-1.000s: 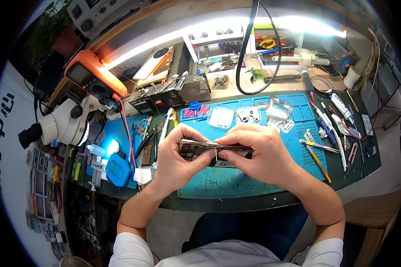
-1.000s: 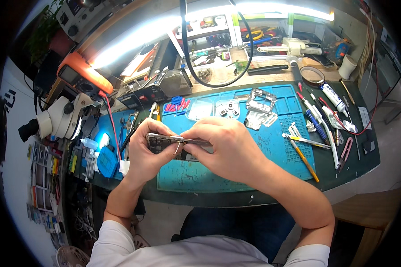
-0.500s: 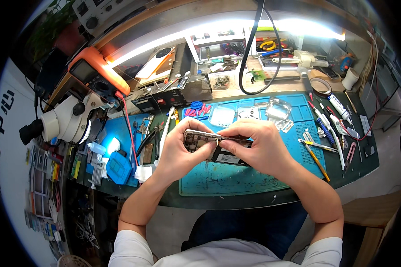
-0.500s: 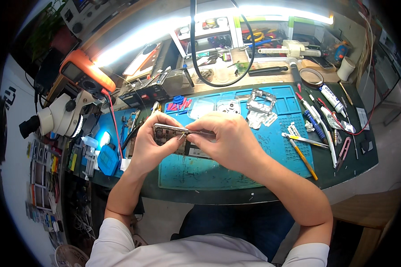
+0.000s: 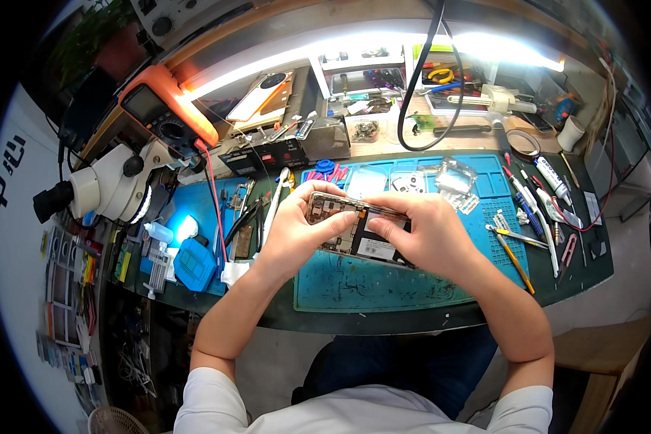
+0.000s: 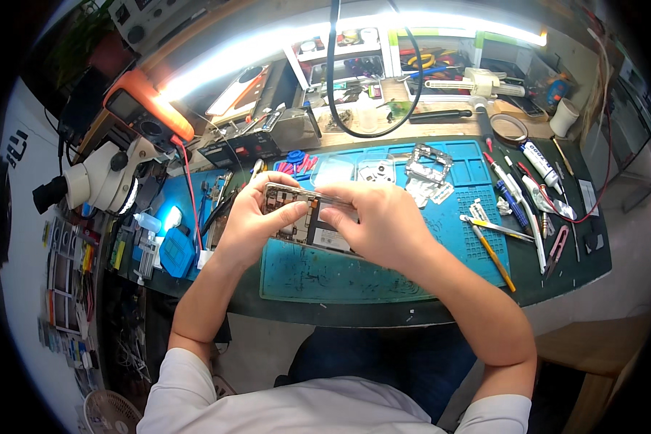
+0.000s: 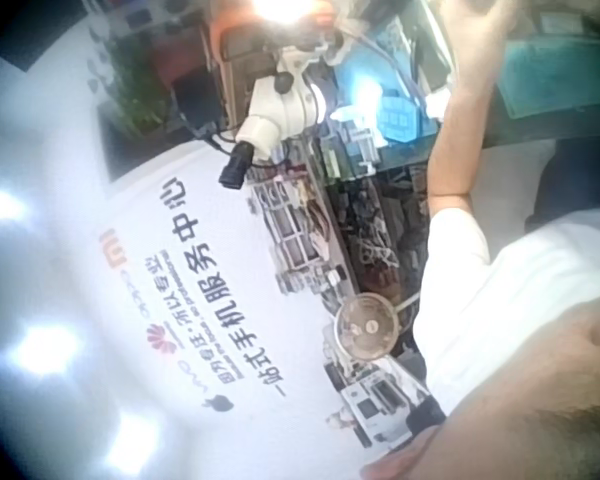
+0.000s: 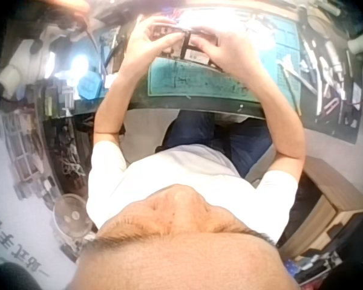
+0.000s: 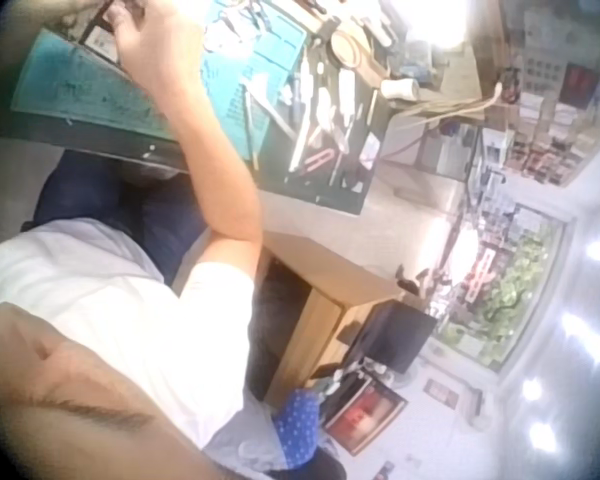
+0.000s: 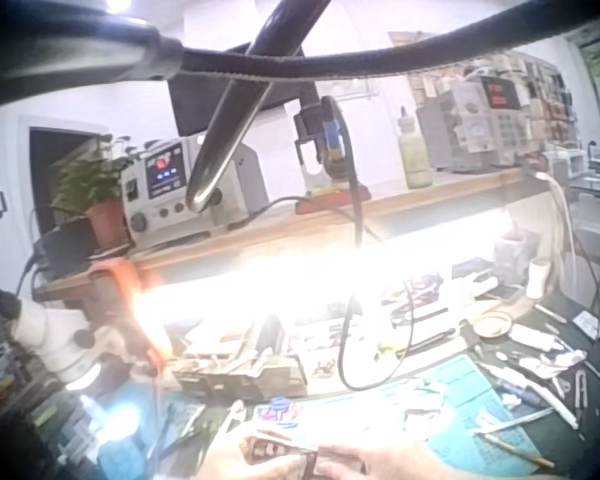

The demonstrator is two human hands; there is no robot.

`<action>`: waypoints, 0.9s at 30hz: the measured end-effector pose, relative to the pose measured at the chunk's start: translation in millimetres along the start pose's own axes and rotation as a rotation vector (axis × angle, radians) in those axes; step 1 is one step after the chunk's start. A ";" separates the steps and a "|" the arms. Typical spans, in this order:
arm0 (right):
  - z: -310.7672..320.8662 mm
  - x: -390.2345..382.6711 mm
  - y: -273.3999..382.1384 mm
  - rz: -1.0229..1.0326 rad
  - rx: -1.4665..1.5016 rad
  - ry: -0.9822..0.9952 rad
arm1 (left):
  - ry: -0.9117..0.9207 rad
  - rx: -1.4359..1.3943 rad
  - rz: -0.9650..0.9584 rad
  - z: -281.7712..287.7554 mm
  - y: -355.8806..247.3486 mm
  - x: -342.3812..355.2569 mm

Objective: The person cleans the internal components of a disassembled smartphone using a small brush and a cotton swab. They then reassemble the phone by placing the motherboard back into the chassis and closing the device.

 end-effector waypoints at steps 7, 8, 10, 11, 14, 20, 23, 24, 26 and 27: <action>-3.6 3.5 -63.0 -0.419 0.577 0.224 | 0.145 0.701 -0.785 -30.5 -72.3 -24.2; -7.7 2.9 -61.9 -0.421 0.605 0.257 | 0.136 0.888 -0.948 -38.1 -80.4 -36.5; -16.5 2.3 -57.8 -0.425 0.659 0.323 | 0.223 0.882 -0.993 -44.5 -68.7 -42.4; -23.2 1.2 -54.8 -0.424 0.688 0.371 | 0.243 0.851 -1.008 -49.9 -71.1 -45.1; -39.4 -5.1 -51.9 -0.437 0.753 0.456 | 0.282 0.644 -0.928 -42.2 -62.8 -40.8; -53.2 -13.1 -42.8 -0.456 0.802 0.556 | 0.271 0.305 -0.711 -20.8 -52.1 -28.4; -54.4 -16.8 -33.0 -0.352 0.701 0.591 | 0.266 0.304 -0.670 -17.7 -52.9 -24.6; -55.4 -19.1 -28.3 -0.336 0.684 0.622 | 0.261 0.318 -0.647 -18.0 -52.7 -24.6; -58.3 -21.8 -24.6 -0.363 0.754 0.642 | 0.246 0.344 -0.606 -18.5 -53.1 -25.1; -58.2 -22.6 -21.7 -0.362 0.765 0.652 | 0.244 0.345 -0.603 -17.7 -52.0 -24.9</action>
Point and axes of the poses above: each hand's wrist, its own x-axis towards the middle knuckle, its own z-axis out of the back of the hand, y = z × x, the point moved 10 cm from there along x, towards the middle knuckle, and after that the axes turned 3 degrees about -x, right-handed, at the moved point
